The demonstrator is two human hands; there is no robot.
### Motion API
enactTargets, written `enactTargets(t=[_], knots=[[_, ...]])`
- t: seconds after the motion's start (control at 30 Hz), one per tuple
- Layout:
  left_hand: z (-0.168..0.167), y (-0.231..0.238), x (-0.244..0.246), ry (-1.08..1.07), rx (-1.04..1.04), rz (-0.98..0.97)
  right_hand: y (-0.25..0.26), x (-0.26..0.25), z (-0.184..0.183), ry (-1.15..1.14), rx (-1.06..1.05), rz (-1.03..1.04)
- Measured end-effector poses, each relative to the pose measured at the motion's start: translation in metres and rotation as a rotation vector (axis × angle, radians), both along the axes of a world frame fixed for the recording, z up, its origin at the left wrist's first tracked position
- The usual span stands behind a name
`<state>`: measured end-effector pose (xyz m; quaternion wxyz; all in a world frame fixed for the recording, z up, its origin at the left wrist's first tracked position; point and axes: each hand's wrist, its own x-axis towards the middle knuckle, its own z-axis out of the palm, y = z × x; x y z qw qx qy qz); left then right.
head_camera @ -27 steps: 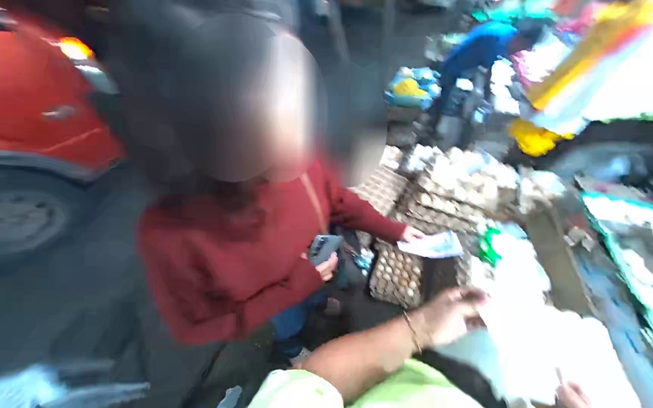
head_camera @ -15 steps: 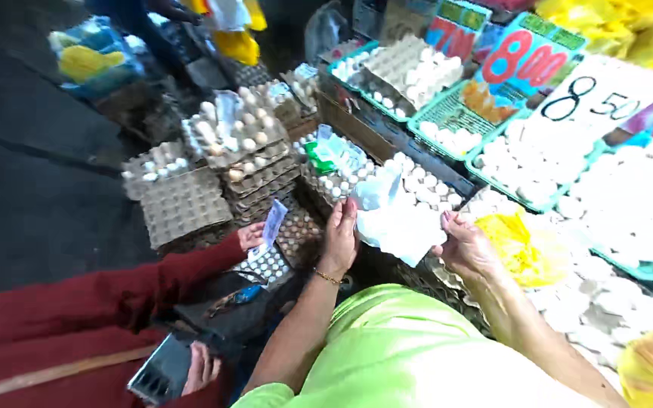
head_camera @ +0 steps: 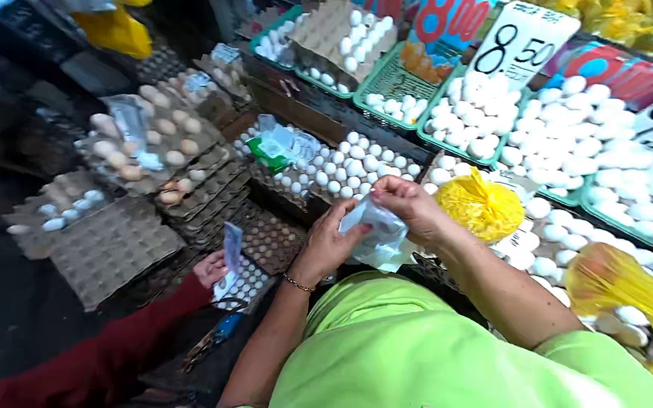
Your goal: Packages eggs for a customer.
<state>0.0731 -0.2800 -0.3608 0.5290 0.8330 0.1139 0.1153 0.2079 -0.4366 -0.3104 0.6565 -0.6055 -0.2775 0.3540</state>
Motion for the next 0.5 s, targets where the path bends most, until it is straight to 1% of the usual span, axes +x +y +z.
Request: enactTargets(t=[0.03,0.07,0.1,0.13,0.17,0.2,0.23,0.3,0.33,0.4,0.5], knots=[[0.003,-0.001,0.005,0.007,-0.040,-0.019,-0.002,0.002,0.002,-0.183,-0.031,-0.013],[0.006,0.001,0.005,0.029,-0.100,-0.044,-0.012,0.011,0.003,-0.467,-0.114,-0.078],[0.008,0.004,0.003,0.045,-0.182,-0.036,-0.028,0.022,0.002,-0.763,-0.256,-0.183],[0.009,0.007,0.000,0.042,-0.269,0.011,-0.049,0.034,0.001,-0.970,-0.446,-0.270],[0.009,0.007,-0.001,0.029,-0.352,0.084,-0.072,0.044,-0.001,-1.052,-0.640,-0.315],[0.010,0.004,0.002,0.016,-0.432,0.167,-0.093,0.051,-0.005,-1.051,-0.818,-0.330],[0.012,0.000,0.006,0.008,-0.518,0.238,-0.111,0.054,-0.011,-0.997,-0.958,-0.336],[0.018,-0.008,0.020,-0.016,-0.716,0.275,-0.132,0.054,-0.029,-0.867,-1.085,-0.320],[0.022,-0.012,0.029,-0.034,-0.801,0.260,-0.137,0.054,-0.036,-0.845,-1.102,-0.317],[0.028,-0.018,0.042,-0.053,-0.940,0.198,-0.140,0.052,-0.041,-0.864,-1.066,-0.352],[0.039,-0.024,0.058,-0.083,-1.034,0.116,-0.146,0.058,-0.036,-0.924,-0.943,-0.394]])
